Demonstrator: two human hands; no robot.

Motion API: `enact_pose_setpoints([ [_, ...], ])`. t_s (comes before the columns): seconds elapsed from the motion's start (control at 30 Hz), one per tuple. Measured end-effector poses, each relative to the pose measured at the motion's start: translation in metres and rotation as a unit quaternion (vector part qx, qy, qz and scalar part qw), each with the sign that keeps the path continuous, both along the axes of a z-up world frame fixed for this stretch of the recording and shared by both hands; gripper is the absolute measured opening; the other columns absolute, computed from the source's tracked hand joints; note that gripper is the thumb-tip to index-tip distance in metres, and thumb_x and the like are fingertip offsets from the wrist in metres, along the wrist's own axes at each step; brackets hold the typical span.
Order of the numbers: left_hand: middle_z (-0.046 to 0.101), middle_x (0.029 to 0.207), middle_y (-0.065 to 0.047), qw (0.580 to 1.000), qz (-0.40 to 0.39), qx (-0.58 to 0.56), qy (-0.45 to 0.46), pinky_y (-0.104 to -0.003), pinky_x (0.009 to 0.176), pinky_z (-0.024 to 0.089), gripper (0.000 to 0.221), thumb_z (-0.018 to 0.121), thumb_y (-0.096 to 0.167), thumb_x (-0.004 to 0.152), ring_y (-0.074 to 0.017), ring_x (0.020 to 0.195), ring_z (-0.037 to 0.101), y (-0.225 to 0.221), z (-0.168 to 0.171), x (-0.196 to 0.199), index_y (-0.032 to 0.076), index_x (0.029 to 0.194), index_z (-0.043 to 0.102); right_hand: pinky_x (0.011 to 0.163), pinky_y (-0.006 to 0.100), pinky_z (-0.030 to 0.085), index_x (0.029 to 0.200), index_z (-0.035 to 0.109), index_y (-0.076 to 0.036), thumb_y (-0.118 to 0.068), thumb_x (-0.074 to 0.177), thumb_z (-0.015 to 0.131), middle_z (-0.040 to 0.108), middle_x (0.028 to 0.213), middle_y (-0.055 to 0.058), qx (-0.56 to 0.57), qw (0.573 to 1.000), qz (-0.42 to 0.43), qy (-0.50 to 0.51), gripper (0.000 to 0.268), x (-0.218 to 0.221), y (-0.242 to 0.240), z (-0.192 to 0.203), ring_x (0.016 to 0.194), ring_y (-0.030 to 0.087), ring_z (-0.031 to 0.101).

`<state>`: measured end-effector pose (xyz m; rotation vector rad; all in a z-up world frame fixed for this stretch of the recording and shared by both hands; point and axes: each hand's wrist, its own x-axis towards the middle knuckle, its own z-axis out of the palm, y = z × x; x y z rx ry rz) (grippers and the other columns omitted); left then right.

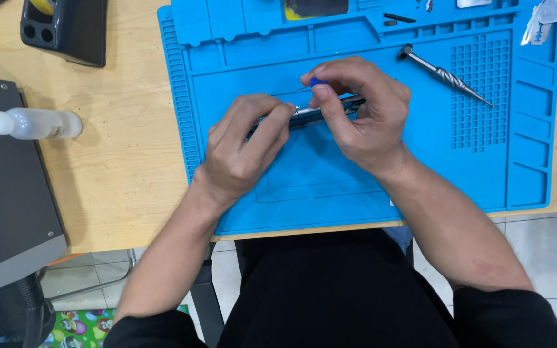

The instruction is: Disassembling and repairing internal components of a mobile phone using specialized tools on a repair mat.

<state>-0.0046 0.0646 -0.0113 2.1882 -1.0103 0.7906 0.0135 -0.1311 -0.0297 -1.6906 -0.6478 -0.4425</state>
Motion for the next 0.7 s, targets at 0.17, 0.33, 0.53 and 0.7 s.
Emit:
enact_pose_setpoints([
  [0.17, 0.062, 0.103, -0.022, 0.995, -0.016, -0.015, 0.096, -0.042, 0.079, 0.059, 0.008, 0.065, -0.009, 0.104, -0.0351, 0.088, 0.066, 0.003, 0.005, -0.003, -0.008, 0.111, 0.064, 0.070, 0.034, 0.066, 0.115, 0.062, 0.009, 0.002, 0.109, 0.062, 0.071, 0.106, 0.028, -0.004, 1.000, 0.003, -0.009, 0.009, 0.001, 0.001, 0.000, 0.083, 0.033, 0.076],
  [0.33, 0.062, 0.102, -0.020, 0.987, -0.009, -0.067, 0.145, -0.038, 0.076, 0.057, 0.006, 0.065, -0.011, 0.102, -0.0320, 0.087, 0.065, 0.000, 0.005, -0.005, -0.009, 0.108, 0.066, 0.070, 0.033, 0.064, 0.114, 0.062, 0.009, 0.003, 0.109, 0.062, 0.072, 0.105, 0.027, -0.010, 1.000, -0.002, -0.007, 0.008, 0.002, 0.001, 0.001, 0.079, 0.032, 0.076],
  [0.53, 0.063, 0.102, -0.023, 0.993, -0.013, -0.035, 0.111, -0.043, 0.078, 0.057, 0.006, 0.066, -0.012, 0.101, -0.0364, 0.088, 0.064, 0.004, 0.002, -0.005, -0.010, 0.107, 0.065, 0.070, 0.033, 0.064, 0.114, 0.062, 0.008, 0.001, 0.110, 0.063, 0.072, 0.106, 0.027, -0.013, 1.000, -0.004, -0.007, 0.008, 0.002, -0.001, -0.001, 0.079, 0.031, 0.077],
  [0.7, 0.060, 0.115, -0.024, 0.994, -0.011, 0.018, 0.108, -0.041, 0.086, 0.063, 0.012, 0.066, -0.009, 0.105, -0.0343, 0.094, 0.067, 0.011, -0.003, -0.008, -0.007, 0.116, 0.065, 0.072, 0.034, 0.065, 0.115, 0.062, 0.009, 0.003, 0.108, 0.064, 0.071, 0.106, 0.029, -0.014, 1.000, 0.025, -0.009, 0.009, 0.002, -0.004, 0.000, 0.083, 0.033, 0.076],
])
